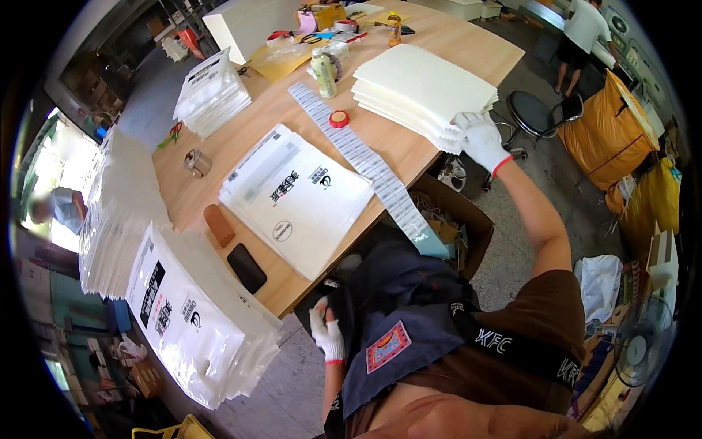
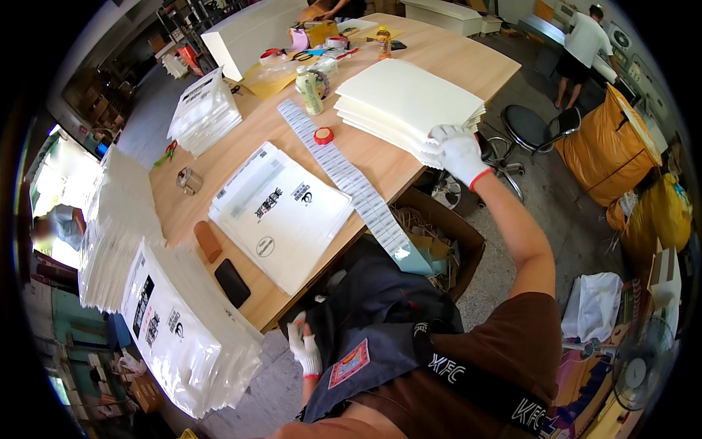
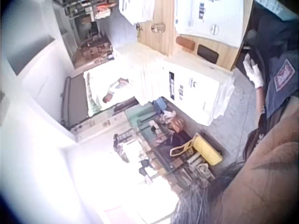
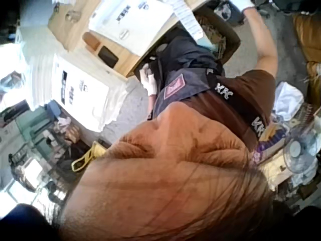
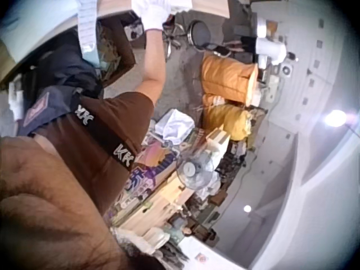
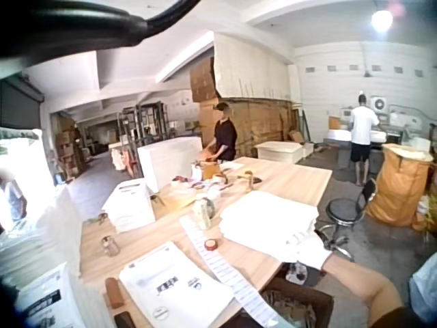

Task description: The person repeatedly picks up white paper sheets, folds them, and places them into white plastic bags on a table. The person then folds the top of each bag to close it and stacks the filled bags on the table.

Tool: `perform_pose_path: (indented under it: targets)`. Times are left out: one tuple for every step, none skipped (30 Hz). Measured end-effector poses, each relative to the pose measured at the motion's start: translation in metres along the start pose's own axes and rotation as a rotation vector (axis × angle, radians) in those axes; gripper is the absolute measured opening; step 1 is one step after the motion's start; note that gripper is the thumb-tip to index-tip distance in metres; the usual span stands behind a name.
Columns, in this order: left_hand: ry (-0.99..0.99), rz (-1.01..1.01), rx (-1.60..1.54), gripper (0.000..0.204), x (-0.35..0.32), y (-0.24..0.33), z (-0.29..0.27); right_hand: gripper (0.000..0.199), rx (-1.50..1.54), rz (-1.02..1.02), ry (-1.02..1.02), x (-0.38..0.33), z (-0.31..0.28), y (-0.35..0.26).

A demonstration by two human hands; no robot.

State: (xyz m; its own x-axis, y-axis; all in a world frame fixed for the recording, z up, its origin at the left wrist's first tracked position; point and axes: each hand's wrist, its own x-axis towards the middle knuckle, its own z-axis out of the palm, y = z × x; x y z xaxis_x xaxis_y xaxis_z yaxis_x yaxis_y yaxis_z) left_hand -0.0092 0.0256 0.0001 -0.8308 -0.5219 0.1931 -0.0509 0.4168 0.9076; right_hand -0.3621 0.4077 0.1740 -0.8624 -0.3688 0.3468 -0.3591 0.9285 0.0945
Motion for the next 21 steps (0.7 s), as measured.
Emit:
perform_pose_path:
  targets:
    - [-0.069, 0.036, -0.107, 0.022, 0.019, 0.014, 0.013, 0.032, -0.083, 0.006, -0.049, 0.002, 0.007, 0.017]
    - [-0.124, 0.026, -0.18, 0.02, 0.037, 0.029, 0.029, 0.029, -0.058, -0.063, -0.001, 0.003, 0.017, 0.033]
    - [-0.162, 0.097, -0.157, 0.019, 0.055, 0.035, 0.045, 0.027, -0.028, -0.136, 0.05, 0.006, 0.027, 0.046]
    - [-0.266, -0.027, -0.101, 0.018, 0.071, 0.067, 0.053, 0.025, 0.047, -0.183, 0.042, 0.01, 0.034, 0.059]
    - [-0.302, -0.013, -0.144, 0.018, 0.086, 0.068, 0.069, 0.023, 0.125, -0.237, 0.04, 0.016, 0.039, 0.068]
    - [-0.376, 0.008, -0.229, 0.02, 0.101, 0.087, 0.085, 0.022, 0.2, -0.286, 0.031, 0.018, 0.043, 0.075]
    - [-0.456, -0.002, -0.3, 0.022, 0.112, 0.11, 0.102, 0.02, 0.148, -0.281, 0.021, 0.019, 0.043, 0.078]
    - [-0.565, -0.03, -0.324, 0.027, 0.126, 0.129, 0.116, 0.019, 0.099, -0.28, 0.012, 0.024, 0.035, 0.075]
    - [-0.589, -0.038, -0.43, 0.033, 0.137, 0.121, 0.142, 0.019, 0.046, -0.285, 0.003, 0.029, 0.029, 0.073]
    - [-0.709, -0.134, -0.634, 0.041, 0.146, 0.145, 0.167, 0.019, 0.076, -0.263, 0.099, 0.029, 0.03, 0.08]
    - [-0.788, -0.181, -0.686, 0.048, 0.153, 0.157, 0.183, 0.019, 0.068, -0.315, 0.157, 0.029, 0.018, 0.073]
    - [-0.85, -0.301, -0.837, 0.056, 0.159, 0.172, 0.201, 0.018, 0.065, -0.373, 0.217, 0.025, -0.006, 0.054]
    - [-0.902, -0.441, -0.977, 0.054, 0.168, 0.186, 0.213, 0.018, 0.061, -0.425, 0.276, 0.016, -0.024, 0.034]
    - [-0.944, -0.576, -1.109, 0.052, 0.174, 0.202, 0.221, 0.019, 0.091, -0.503, 0.357, 0.0, -0.034, 0.013]
    - [-0.912, -0.677, -1.174, 0.049, 0.18, 0.2, 0.235, 0.021, 0.117, -0.584, 0.425, -0.019, -0.041, -0.01]
    - [-0.866, -0.78, -1.237, 0.045, 0.185, 0.197, 0.25, 0.024, 0.128, -0.622, 0.258, -0.041, -0.048, -0.034]
    - [-0.751, -0.837, -1.217, 0.04, 0.188, 0.181, 0.263, 0.028, 0.138, -0.659, 0.091, -0.058, -0.056, -0.051]
    - [-0.629, -0.63, -0.861, 0.03, 0.176, 0.185, 0.249, 0.032, 0.352, -0.641, 0.11, -0.064, -0.07, -0.051]
    - [-0.674, -0.632, -0.802, 0.03, 0.175, 0.19, 0.237, 0.035, 0.556, -0.615, 0.131, -0.065, -0.082, -0.048]
    - [-0.72, -0.632, -0.738, 0.03, 0.177, 0.192, 0.221, 0.04, 0.522, -0.535, 0.176, -0.069, -0.063, -0.026]
    - [-0.771, -0.638, -0.668, 0.029, 0.181, 0.195, 0.205, 0.038, 0.718, -0.221, 0.038, -0.07, -0.05, -0.006]
